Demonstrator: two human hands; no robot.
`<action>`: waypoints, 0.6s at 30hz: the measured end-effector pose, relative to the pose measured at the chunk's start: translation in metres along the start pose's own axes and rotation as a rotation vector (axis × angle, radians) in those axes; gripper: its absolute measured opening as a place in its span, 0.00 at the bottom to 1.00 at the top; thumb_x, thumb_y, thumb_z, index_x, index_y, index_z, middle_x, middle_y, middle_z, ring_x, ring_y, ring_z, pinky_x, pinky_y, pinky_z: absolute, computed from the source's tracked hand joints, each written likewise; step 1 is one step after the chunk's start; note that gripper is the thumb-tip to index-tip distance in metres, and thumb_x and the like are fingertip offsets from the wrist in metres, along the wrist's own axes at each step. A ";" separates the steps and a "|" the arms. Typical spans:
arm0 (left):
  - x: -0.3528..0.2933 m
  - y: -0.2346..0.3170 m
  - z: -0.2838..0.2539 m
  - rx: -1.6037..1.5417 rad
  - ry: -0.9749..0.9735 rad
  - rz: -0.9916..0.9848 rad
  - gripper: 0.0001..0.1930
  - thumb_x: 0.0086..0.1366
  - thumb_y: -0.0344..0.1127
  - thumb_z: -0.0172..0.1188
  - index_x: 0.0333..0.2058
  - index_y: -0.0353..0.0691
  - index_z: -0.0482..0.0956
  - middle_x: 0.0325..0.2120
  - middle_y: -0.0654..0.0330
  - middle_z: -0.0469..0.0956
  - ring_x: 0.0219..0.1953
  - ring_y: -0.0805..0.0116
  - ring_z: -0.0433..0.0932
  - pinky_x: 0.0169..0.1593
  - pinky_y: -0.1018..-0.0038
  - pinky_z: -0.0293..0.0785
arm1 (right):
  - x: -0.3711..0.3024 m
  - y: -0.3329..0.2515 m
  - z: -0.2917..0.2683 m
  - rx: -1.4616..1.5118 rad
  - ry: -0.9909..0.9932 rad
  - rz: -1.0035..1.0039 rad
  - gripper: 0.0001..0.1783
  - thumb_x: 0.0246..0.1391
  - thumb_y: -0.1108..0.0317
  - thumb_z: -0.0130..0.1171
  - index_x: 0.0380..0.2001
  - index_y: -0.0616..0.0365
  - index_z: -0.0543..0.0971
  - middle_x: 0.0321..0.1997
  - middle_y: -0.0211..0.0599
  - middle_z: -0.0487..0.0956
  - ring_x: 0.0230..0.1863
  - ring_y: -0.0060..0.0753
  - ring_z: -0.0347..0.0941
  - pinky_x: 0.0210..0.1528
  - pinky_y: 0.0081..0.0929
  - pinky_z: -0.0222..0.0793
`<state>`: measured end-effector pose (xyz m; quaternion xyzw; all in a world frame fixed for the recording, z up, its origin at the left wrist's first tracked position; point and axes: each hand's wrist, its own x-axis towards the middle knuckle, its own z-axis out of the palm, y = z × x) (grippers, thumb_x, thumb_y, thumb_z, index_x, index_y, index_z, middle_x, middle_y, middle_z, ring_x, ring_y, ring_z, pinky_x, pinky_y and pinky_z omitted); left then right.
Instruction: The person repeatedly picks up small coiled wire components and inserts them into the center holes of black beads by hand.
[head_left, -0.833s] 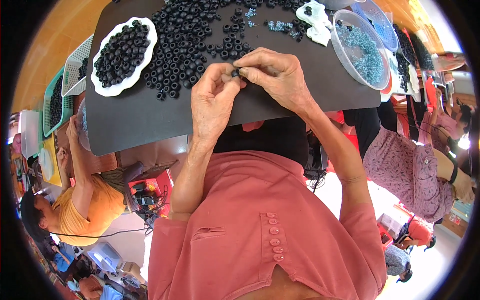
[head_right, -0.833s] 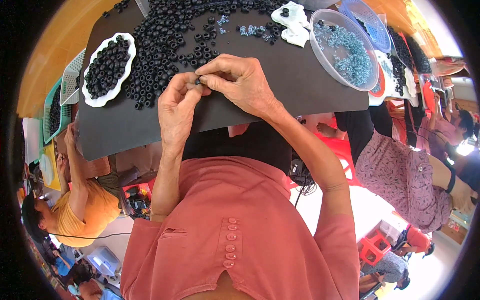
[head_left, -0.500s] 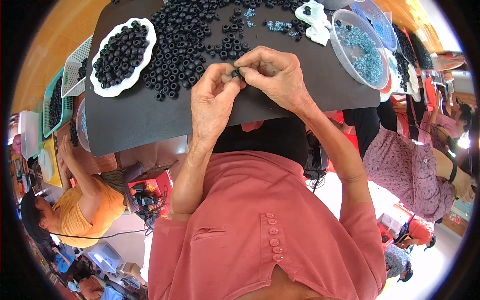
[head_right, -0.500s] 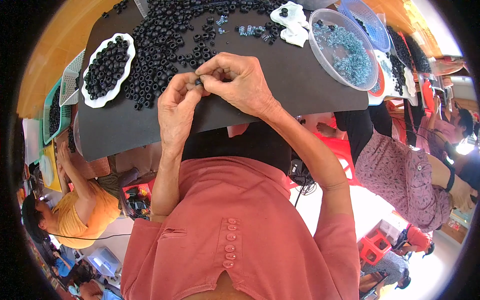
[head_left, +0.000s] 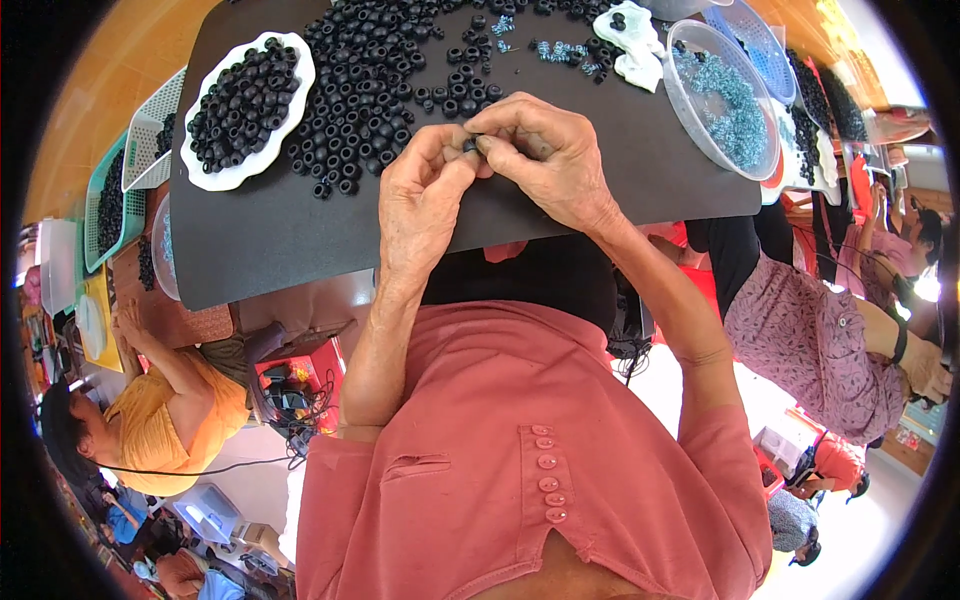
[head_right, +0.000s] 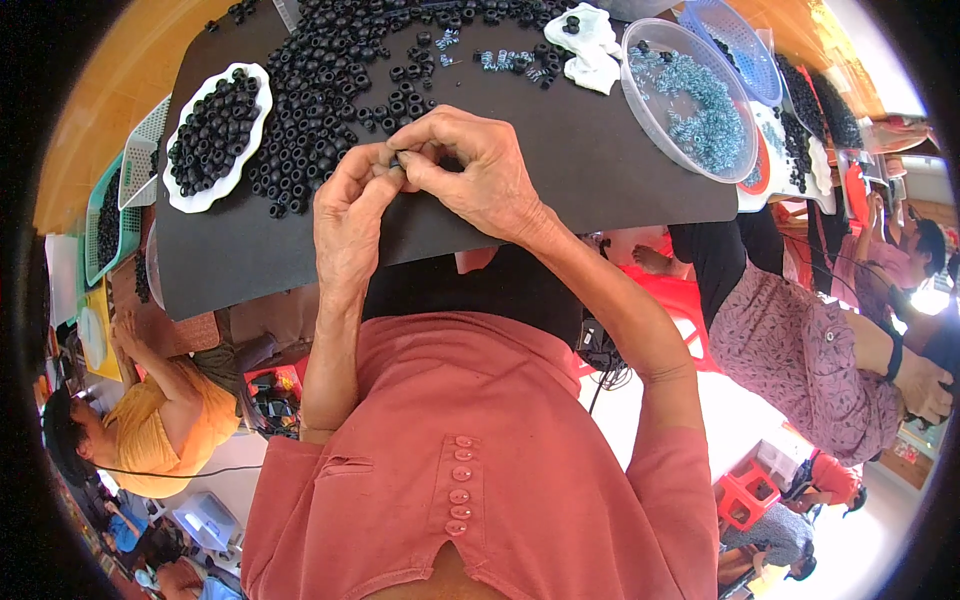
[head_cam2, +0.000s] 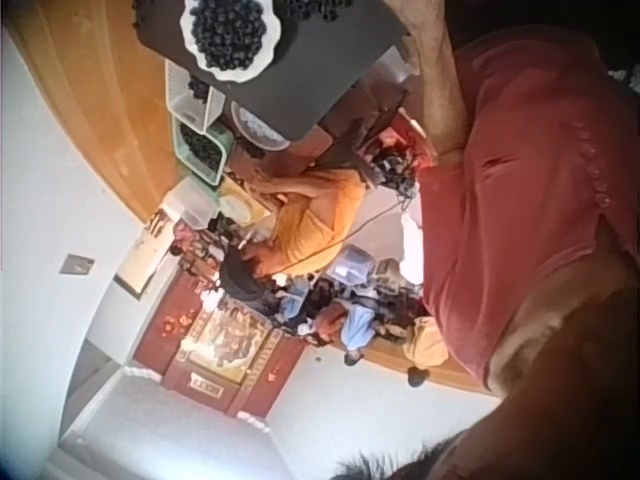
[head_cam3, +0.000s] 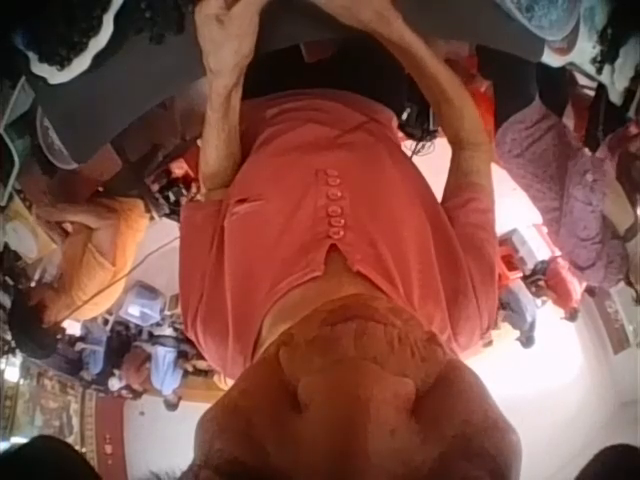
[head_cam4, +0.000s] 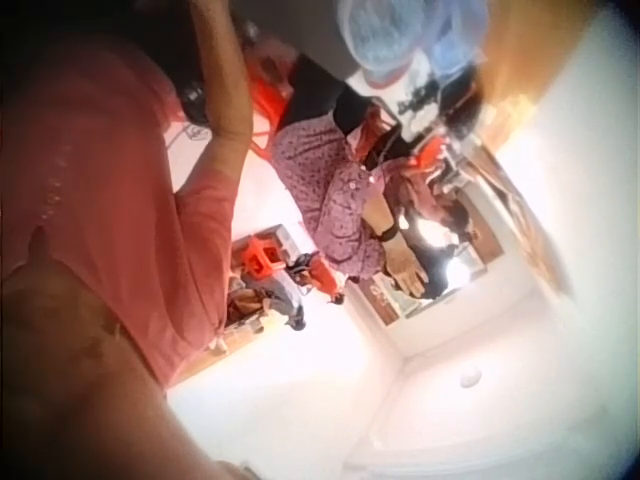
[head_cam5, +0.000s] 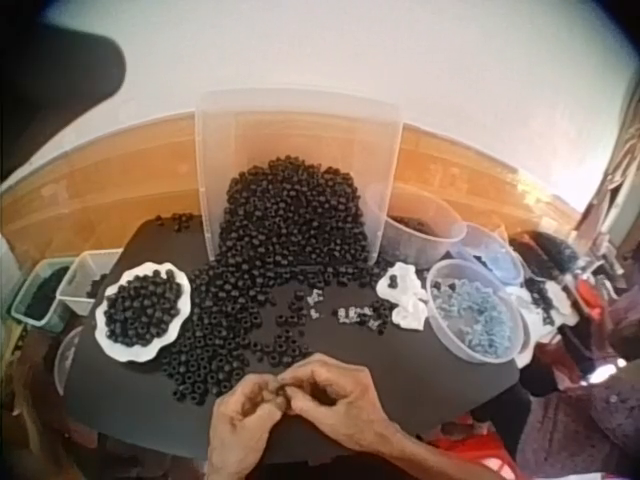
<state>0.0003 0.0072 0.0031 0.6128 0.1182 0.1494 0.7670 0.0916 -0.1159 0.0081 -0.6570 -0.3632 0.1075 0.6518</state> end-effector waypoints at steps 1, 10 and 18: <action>0.000 0.001 0.000 0.000 0.001 0.001 0.07 0.62 0.24 0.54 0.39 0.33 0.76 0.28 0.67 0.75 0.32 0.82 0.74 0.37 0.84 0.70 | 0.000 -0.001 0.000 0.000 -0.001 0.000 0.09 0.46 0.80 0.59 0.33 0.61 0.81 0.31 0.31 0.78 0.29 0.17 0.73 0.31 0.16 0.71; 0.002 -0.002 -0.004 -0.139 0.038 -0.047 0.07 0.60 0.24 0.55 0.38 0.33 0.78 0.29 0.67 0.76 0.31 0.84 0.71 0.37 0.86 0.68 | 0.000 -0.005 0.005 -0.293 0.000 -0.297 0.18 0.39 0.82 0.63 0.38 0.58 0.78 0.36 0.32 0.75 0.29 0.23 0.72 0.34 0.22 0.72; 0.002 0.006 -0.002 -0.163 0.056 -0.131 0.07 0.60 0.26 0.55 0.37 0.32 0.78 0.30 0.65 0.78 0.33 0.81 0.73 0.39 0.83 0.70 | 0.000 0.005 0.010 -0.348 0.056 -0.339 0.16 0.36 0.83 0.64 0.33 0.59 0.77 0.32 0.32 0.74 0.29 0.26 0.71 0.31 0.23 0.71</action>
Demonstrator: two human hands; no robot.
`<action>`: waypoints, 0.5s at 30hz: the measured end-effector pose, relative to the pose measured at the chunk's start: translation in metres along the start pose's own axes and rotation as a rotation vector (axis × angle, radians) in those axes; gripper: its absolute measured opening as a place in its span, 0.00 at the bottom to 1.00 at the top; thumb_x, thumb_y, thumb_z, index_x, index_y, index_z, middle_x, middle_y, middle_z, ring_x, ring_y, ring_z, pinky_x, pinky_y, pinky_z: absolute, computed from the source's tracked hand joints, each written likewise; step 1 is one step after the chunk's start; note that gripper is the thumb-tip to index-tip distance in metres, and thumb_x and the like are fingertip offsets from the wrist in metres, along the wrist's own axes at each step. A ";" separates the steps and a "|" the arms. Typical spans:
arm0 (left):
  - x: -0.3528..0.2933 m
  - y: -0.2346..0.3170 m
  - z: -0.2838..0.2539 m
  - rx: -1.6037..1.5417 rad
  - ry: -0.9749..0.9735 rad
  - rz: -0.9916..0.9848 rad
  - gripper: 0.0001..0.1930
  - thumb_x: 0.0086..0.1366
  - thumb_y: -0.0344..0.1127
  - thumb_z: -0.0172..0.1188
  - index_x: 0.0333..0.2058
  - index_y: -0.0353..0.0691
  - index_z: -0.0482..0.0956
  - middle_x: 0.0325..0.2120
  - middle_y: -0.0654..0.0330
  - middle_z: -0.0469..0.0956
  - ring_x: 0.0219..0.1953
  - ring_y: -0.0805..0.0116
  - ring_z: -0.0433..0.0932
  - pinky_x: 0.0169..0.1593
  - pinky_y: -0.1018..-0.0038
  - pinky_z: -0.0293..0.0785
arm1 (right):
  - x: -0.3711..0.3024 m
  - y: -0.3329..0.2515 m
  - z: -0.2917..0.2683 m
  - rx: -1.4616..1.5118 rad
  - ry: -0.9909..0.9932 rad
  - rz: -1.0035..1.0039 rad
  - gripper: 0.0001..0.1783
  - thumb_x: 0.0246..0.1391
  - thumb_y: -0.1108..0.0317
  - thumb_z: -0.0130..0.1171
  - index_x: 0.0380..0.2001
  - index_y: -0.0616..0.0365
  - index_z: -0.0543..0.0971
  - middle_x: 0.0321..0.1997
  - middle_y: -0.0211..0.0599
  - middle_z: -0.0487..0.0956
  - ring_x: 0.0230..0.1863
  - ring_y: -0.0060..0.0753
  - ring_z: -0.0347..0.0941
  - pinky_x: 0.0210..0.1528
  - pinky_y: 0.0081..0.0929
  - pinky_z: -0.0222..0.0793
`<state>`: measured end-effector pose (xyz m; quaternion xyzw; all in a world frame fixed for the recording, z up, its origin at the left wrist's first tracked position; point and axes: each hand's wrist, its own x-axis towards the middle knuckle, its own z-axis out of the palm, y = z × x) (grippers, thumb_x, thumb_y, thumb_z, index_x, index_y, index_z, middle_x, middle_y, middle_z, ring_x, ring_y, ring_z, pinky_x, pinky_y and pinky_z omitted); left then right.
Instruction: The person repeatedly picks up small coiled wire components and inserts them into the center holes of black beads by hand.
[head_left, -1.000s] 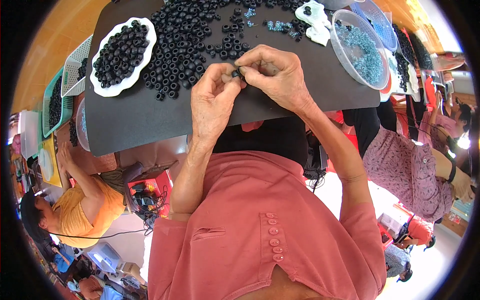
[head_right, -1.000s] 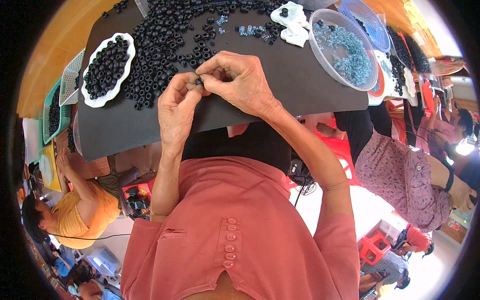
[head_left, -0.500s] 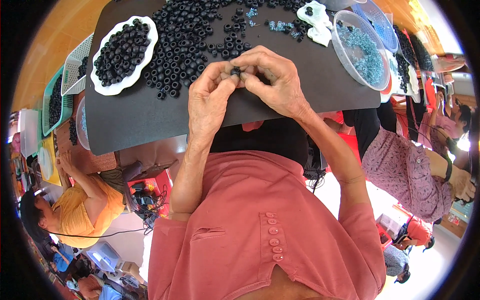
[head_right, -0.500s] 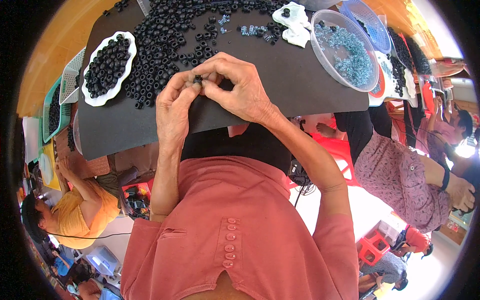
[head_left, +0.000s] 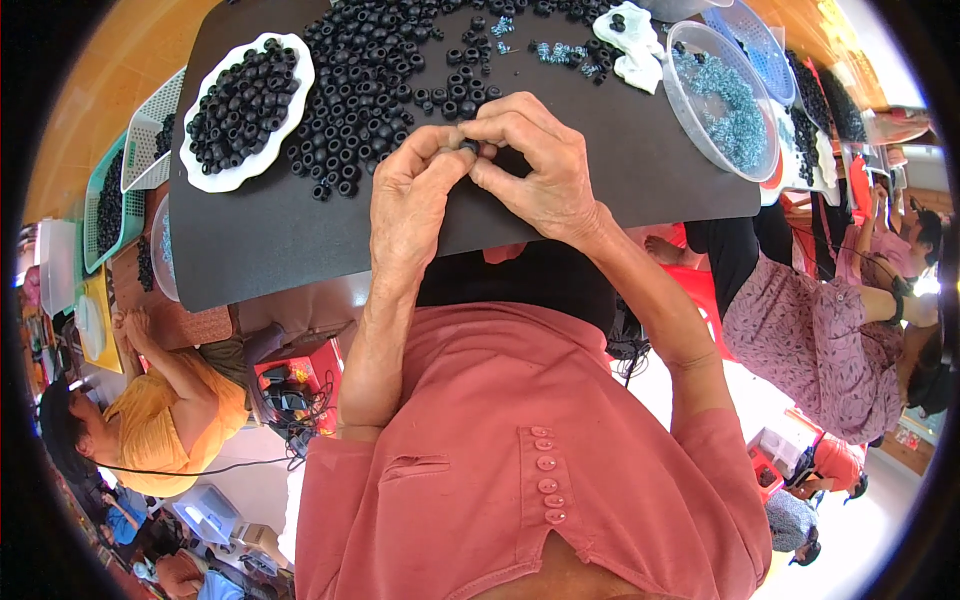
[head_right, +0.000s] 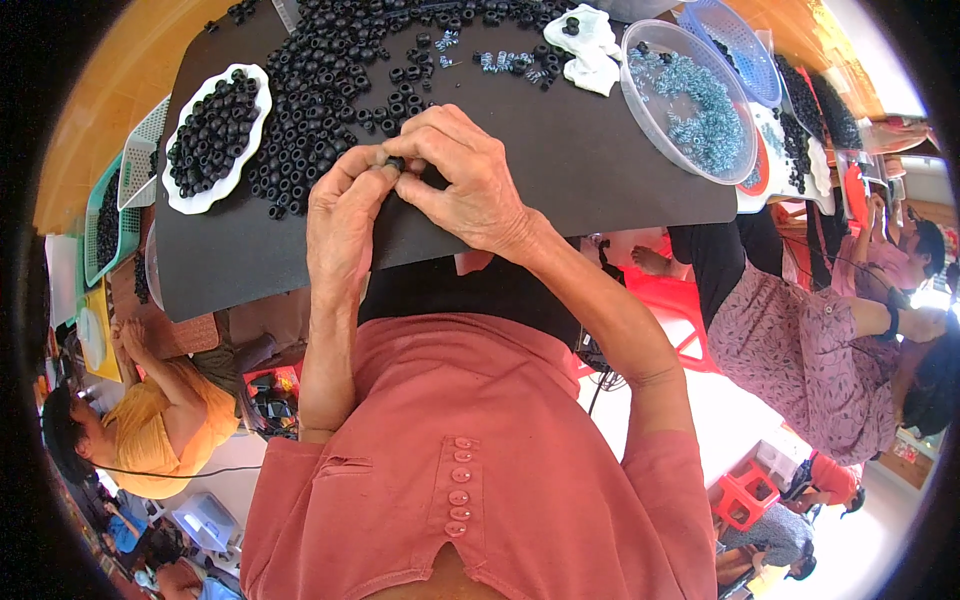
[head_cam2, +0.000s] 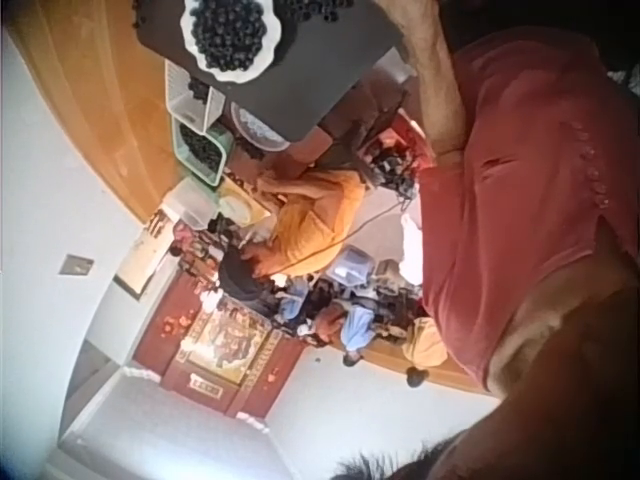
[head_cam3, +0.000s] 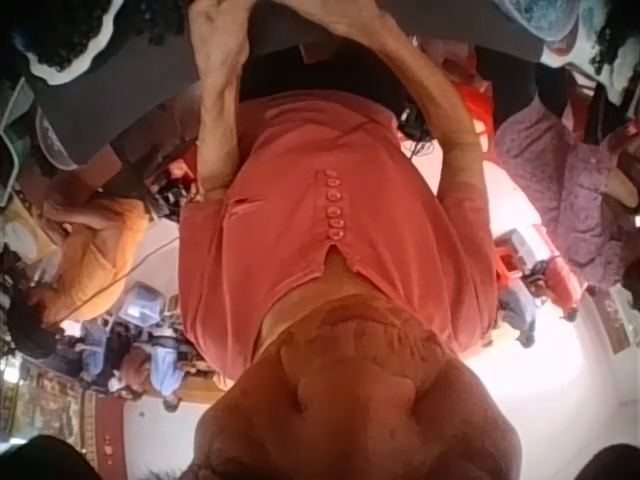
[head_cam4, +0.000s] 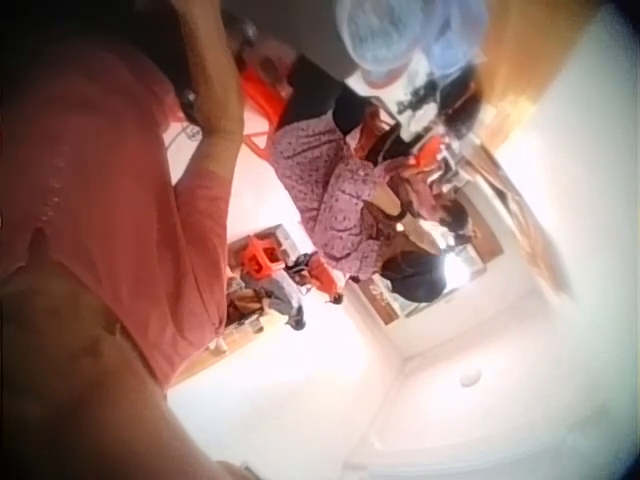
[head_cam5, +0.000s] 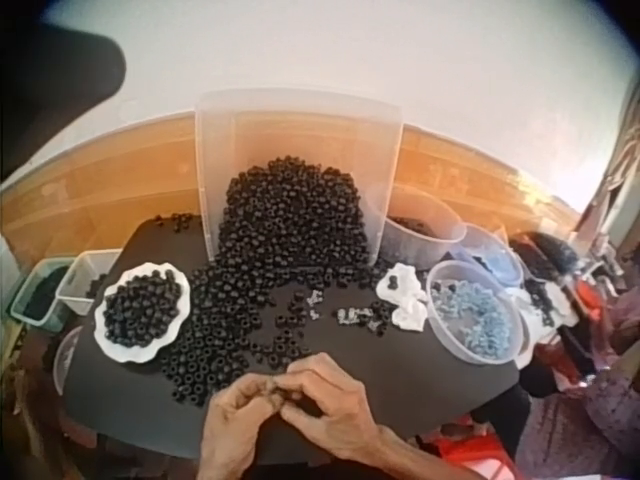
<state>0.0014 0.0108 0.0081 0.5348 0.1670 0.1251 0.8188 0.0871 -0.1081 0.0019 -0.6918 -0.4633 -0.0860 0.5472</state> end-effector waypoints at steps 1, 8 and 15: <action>0.000 0.001 0.001 0.000 -0.001 -0.003 0.07 0.60 0.26 0.55 0.37 0.32 0.78 0.30 0.65 0.78 0.33 0.81 0.73 0.39 0.83 0.70 | 0.001 0.002 0.000 -0.001 0.000 0.003 0.16 0.36 0.83 0.64 0.33 0.59 0.77 0.32 0.32 0.74 0.29 0.26 0.71 0.31 0.23 0.71; 0.002 -0.002 -0.004 0.025 -0.004 -0.018 0.08 0.62 0.24 0.51 0.39 0.32 0.76 0.35 0.62 0.77 0.38 0.78 0.74 0.47 0.80 0.70 | 0.004 0.000 0.003 -0.049 -0.022 -0.079 0.16 0.36 0.81 0.65 0.33 0.58 0.78 0.31 0.32 0.74 0.30 0.29 0.70 0.31 0.25 0.70; 0.002 -0.007 -0.004 -0.036 0.015 0.106 0.08 0.64 0.30 0.53 0.37 0.32 0.77 0.30 0.65 0.77 0.33 0.81 0.73 0.40 0.82 0.70 | 0.006 0.003 0.005 0.009 -0.017 -0.016 0.15 0.41 0.78 0.65 0.36 0.61 0.78 0.35 0.36 0.78 0.33 0.35 0.74 0.34 0.28 0.72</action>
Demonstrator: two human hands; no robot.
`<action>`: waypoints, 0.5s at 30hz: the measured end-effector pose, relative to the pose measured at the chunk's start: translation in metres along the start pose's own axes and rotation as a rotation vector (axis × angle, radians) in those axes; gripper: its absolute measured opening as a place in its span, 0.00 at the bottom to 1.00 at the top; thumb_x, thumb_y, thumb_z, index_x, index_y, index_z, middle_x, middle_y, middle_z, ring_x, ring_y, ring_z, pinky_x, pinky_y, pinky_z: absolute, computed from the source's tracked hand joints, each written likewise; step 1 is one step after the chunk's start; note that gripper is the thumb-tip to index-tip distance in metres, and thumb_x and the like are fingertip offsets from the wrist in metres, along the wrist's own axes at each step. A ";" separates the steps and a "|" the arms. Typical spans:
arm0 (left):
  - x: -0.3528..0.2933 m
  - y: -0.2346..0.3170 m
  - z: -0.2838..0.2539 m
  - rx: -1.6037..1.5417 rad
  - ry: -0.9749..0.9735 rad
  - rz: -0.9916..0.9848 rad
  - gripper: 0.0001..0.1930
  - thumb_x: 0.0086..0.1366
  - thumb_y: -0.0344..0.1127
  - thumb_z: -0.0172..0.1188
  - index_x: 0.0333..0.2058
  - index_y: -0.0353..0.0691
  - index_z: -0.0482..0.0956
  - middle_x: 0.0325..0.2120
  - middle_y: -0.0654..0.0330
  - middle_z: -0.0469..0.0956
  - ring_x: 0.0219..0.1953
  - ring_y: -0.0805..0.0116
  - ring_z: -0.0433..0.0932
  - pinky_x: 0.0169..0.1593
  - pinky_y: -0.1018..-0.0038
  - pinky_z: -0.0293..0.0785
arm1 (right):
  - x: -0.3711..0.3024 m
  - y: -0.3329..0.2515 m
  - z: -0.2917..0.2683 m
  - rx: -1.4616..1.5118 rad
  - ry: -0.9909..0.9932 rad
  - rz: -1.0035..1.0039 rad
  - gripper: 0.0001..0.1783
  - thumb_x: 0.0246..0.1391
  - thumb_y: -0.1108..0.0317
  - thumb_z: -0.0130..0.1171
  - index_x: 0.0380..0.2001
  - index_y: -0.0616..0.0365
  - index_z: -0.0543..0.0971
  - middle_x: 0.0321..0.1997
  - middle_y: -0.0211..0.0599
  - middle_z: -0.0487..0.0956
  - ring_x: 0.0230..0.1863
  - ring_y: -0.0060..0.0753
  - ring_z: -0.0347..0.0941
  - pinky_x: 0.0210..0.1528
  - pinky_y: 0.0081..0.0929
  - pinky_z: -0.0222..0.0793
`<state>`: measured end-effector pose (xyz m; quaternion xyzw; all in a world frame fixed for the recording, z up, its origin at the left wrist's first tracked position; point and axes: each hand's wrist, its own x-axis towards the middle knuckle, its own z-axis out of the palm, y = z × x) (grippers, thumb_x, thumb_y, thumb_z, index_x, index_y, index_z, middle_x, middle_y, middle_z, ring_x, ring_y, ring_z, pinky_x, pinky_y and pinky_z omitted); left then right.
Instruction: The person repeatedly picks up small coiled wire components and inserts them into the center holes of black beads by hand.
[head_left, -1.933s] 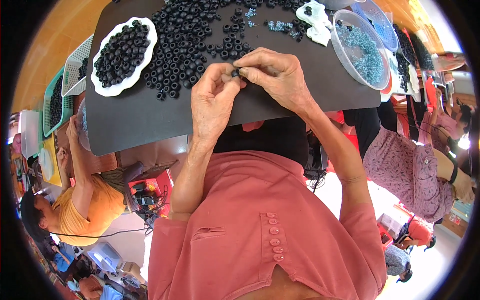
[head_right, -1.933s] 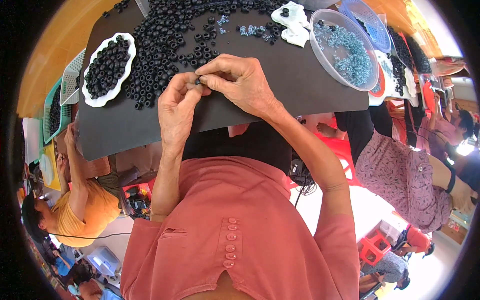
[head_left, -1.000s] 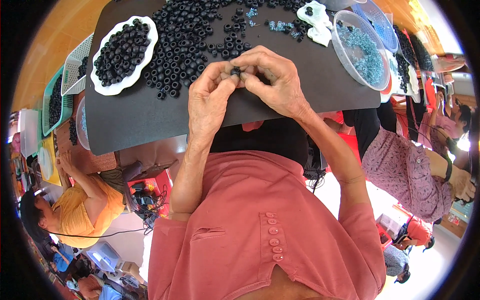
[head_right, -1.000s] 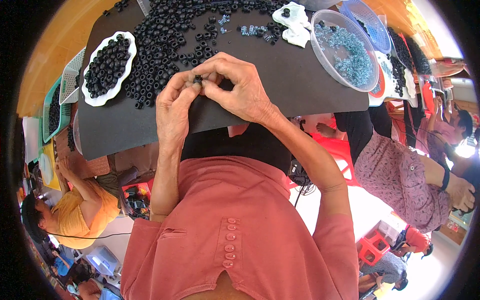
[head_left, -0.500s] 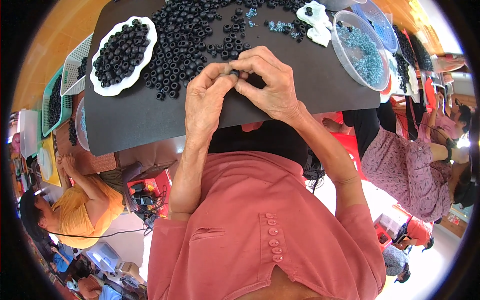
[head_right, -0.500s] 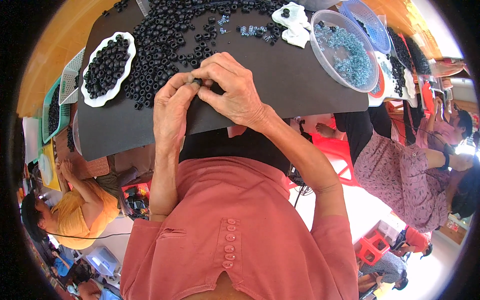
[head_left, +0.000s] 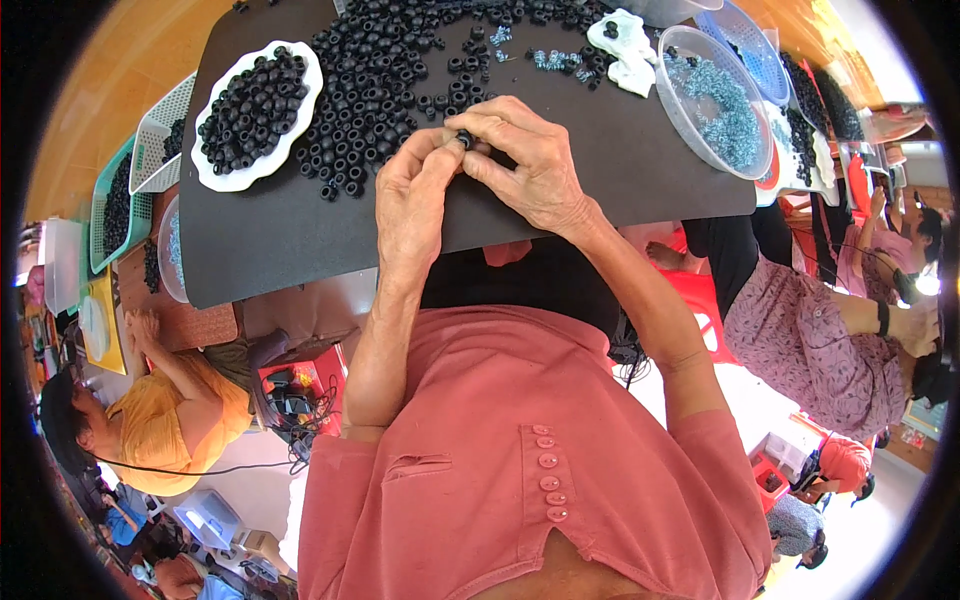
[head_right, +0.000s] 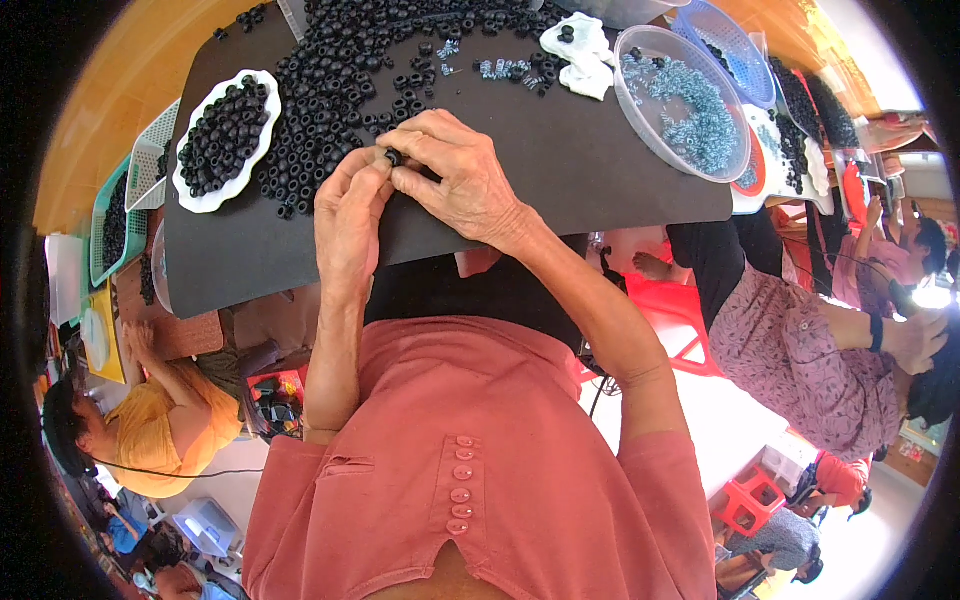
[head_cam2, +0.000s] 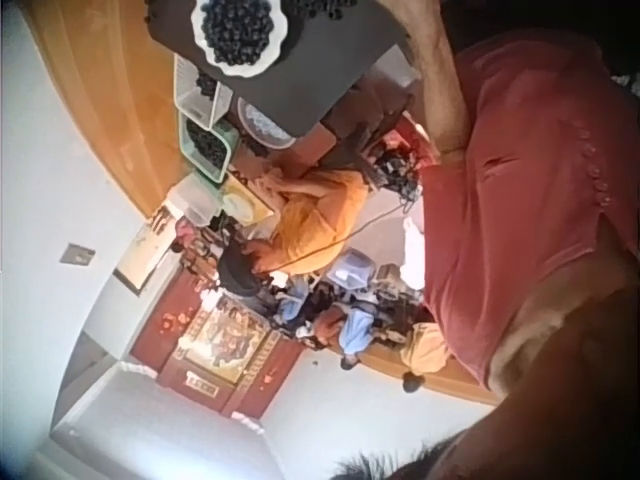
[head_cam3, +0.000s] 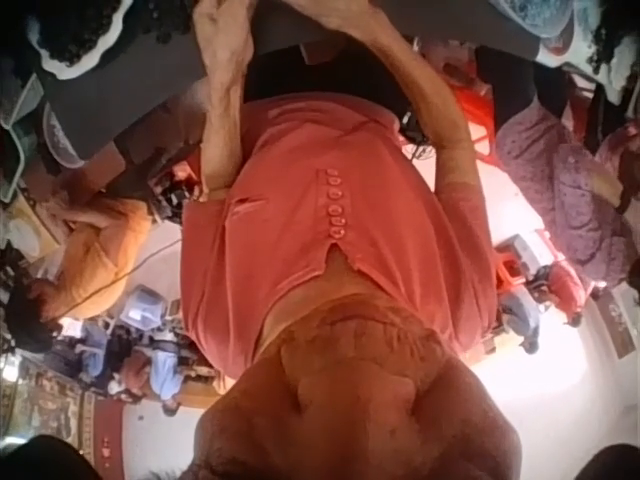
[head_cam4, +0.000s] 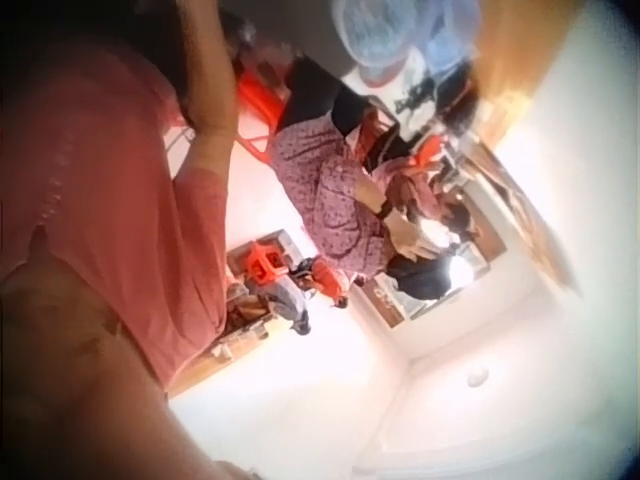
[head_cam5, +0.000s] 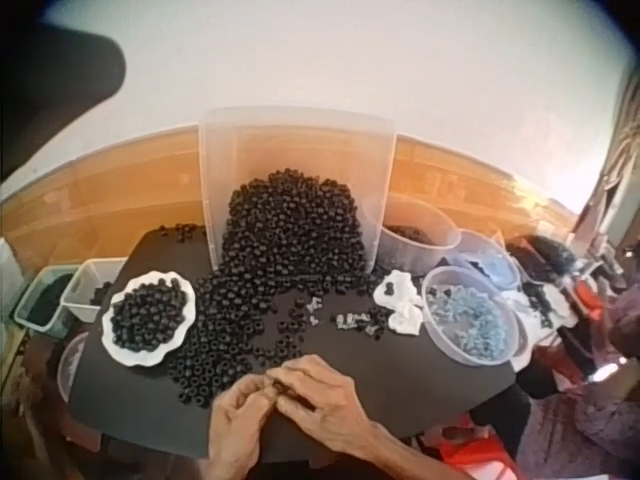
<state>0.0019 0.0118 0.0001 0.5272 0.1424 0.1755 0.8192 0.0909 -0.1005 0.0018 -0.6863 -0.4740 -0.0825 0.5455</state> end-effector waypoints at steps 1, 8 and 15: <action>0.000 0.000 0.001 0.000 -0.004 0.008 0.08 0.64 0.30 0.53 0.37 0.32 0.77 0.30 0.65 0.77 0.33 0.81 0.73 0.40 0.82 0.70 | 0.000 0.000 -0.001 -0.002 0.003 -0.008 0.15 0.41 0.78 0.65 0.36 0.61 0.78 0.35 0.36 0.78 0.33 0.35 0.74 0.34 0.28 0.72; -0.003 -0.001 0.005 0.035 0.035 0.108 0.11 0.68 0.35 0.51 0.41 0.33 0.74 0.36 0.62 0.75 0.37 0.78 0.72 0.44 0.80 0.69 | -0.003 -0.005 -0.010 -0.119 0.031 -0.069 0.11 0.44 0.77 0.65 0.34 0.63 0.79 0.32 0.41 0.79 0.33 0.38 0.76 0.35 0.29 0.73; -0.008 -0.005 0.003 0.274 -0.026 0.122 0.08 0.67 0.30 0.49 0.39 0.33 0.73 0.31 0.59 0.78 0.36 0.74 0.75 0.45 0.76 0.71 | 0.004 -0.002 -0.036 -0.112 0.013 0.096 0.09 0.47 0.75 0.62 0.35 0.62 0.79 0.28 0.39 0.77 0.30 0.30 0.75 0.33 0.25 0.70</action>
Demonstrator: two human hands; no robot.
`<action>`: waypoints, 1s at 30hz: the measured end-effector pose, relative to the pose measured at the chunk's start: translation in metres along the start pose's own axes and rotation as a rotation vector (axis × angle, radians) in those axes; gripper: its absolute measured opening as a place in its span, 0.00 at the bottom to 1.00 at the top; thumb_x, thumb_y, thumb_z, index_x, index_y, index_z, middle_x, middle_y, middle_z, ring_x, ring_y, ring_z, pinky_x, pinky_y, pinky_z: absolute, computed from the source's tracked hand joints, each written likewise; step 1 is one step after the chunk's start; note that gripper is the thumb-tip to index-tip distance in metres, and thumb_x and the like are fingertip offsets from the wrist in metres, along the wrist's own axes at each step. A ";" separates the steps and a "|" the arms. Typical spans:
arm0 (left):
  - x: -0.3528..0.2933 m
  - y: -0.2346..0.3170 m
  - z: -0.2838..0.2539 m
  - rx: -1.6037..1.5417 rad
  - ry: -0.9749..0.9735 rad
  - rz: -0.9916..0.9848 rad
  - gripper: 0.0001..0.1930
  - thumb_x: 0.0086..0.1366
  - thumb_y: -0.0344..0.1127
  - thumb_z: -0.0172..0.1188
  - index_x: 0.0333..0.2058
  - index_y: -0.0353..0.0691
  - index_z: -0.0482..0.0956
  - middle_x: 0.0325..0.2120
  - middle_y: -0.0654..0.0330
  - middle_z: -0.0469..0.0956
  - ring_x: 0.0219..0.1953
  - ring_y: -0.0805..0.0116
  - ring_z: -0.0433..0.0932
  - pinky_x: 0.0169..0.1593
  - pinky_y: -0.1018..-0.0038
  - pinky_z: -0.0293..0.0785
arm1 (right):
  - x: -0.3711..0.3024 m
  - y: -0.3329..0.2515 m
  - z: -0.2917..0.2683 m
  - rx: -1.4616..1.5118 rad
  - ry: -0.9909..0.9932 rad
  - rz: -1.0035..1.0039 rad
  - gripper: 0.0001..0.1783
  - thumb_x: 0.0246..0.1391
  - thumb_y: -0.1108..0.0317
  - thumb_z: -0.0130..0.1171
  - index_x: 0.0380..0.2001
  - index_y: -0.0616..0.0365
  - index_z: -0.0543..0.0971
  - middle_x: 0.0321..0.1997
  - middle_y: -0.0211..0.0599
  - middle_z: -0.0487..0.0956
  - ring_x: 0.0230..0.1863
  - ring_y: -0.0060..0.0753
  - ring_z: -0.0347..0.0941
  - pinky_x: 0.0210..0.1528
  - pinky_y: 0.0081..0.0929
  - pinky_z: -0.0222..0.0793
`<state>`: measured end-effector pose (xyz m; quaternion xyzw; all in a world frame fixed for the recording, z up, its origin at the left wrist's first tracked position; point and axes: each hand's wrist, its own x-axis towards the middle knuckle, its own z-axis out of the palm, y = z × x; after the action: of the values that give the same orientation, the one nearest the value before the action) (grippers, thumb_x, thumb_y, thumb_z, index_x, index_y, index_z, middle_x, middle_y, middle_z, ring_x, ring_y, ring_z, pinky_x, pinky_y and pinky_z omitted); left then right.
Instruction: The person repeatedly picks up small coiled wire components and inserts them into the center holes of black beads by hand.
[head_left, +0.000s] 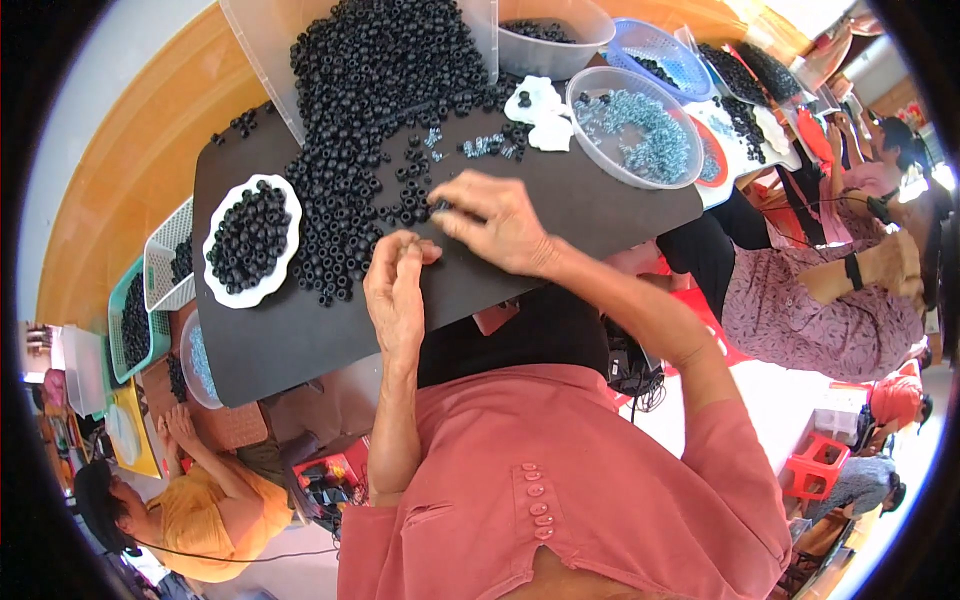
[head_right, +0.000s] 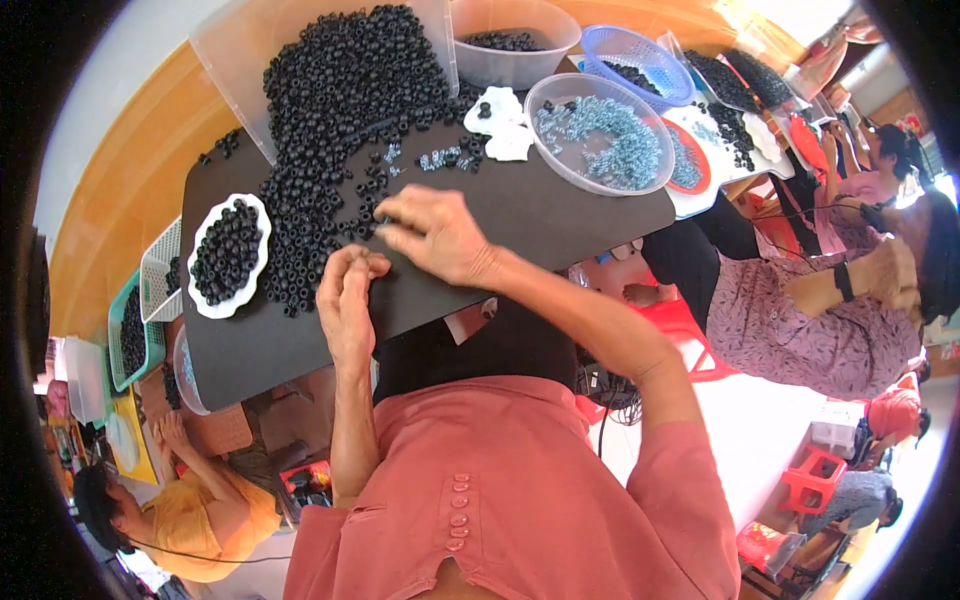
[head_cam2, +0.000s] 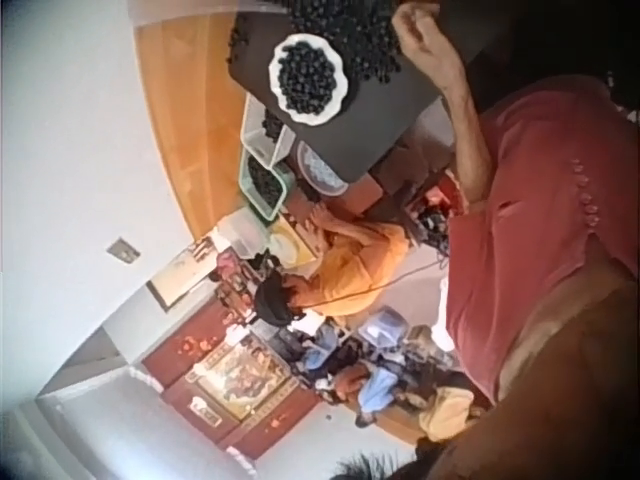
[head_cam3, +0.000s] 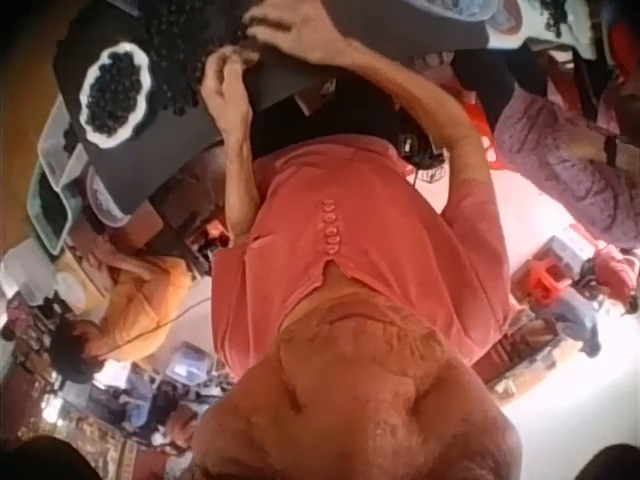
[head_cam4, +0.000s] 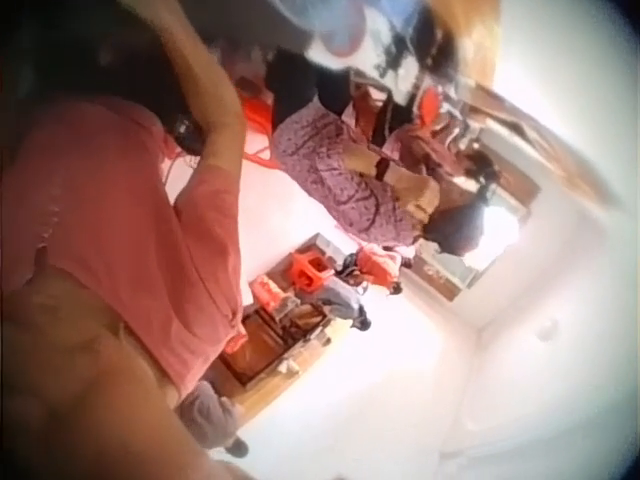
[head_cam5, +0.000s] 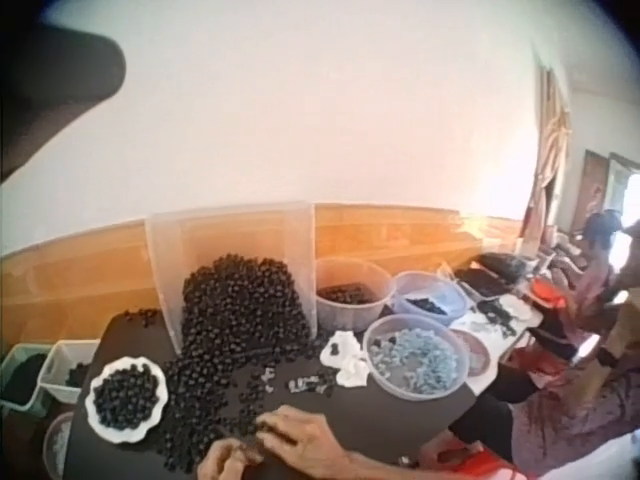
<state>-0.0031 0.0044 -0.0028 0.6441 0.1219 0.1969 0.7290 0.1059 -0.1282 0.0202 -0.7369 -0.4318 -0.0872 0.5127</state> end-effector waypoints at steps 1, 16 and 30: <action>0.001 0.001 0.002 -0.003 -0.011 0.010 0.08 0.67 0.30 0.49 0.39 0.33 0.73 0.31 0.59 0.78 0.36 0.74 0.75 0.45 0.76 0.71 | 0.012 0.009 -0.015 -0.082 0.026 -0.051 0.10 0.48 0.73 0.63 0.36 0.62 0.79 0.28 0.39 0.77 0.28 0.29 0.74 0.32 0.25 0.70; 0.004 0.001 0.000 -0.009 -0.050 0.012 0.06 0.66 0.29 0.50 0.38 0.33 0.73 0.30 0.61 0.77 0.35 0.76 0.75 0.42 0.80 0.69 | 0.081 0.075 -0.059 -0.275 0.174 0.044 0.09 0.49 0.70 0.59 0.33 0.60 0.82 0.29 0.43 0.81 0.29 0.34 0.79 0.35 0.27 0.74; 0.004 0.004 0.003 0.028 -0.033 0.025 0.06 0.65 0.29 0.50 0.37 0.34 0.74 0.29 0.61 0.78 0.34 0.78 0.74 0.41 0.81 0.69 | 0.081 0.089 -0.014 -0.485 -0.231 -0.220 0.08 0.46 0.77 0.52 0.30 0.60 0.80 0.31 0.40 0.79 0.35 0.43 0.75 0.41 0.36 0.72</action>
<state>0.0013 0.0037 0.0022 0.6591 0.1045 0.1938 0.7191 0.2241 -0.1044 0.0122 -0.7918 -0.5314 -0.1585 0.2562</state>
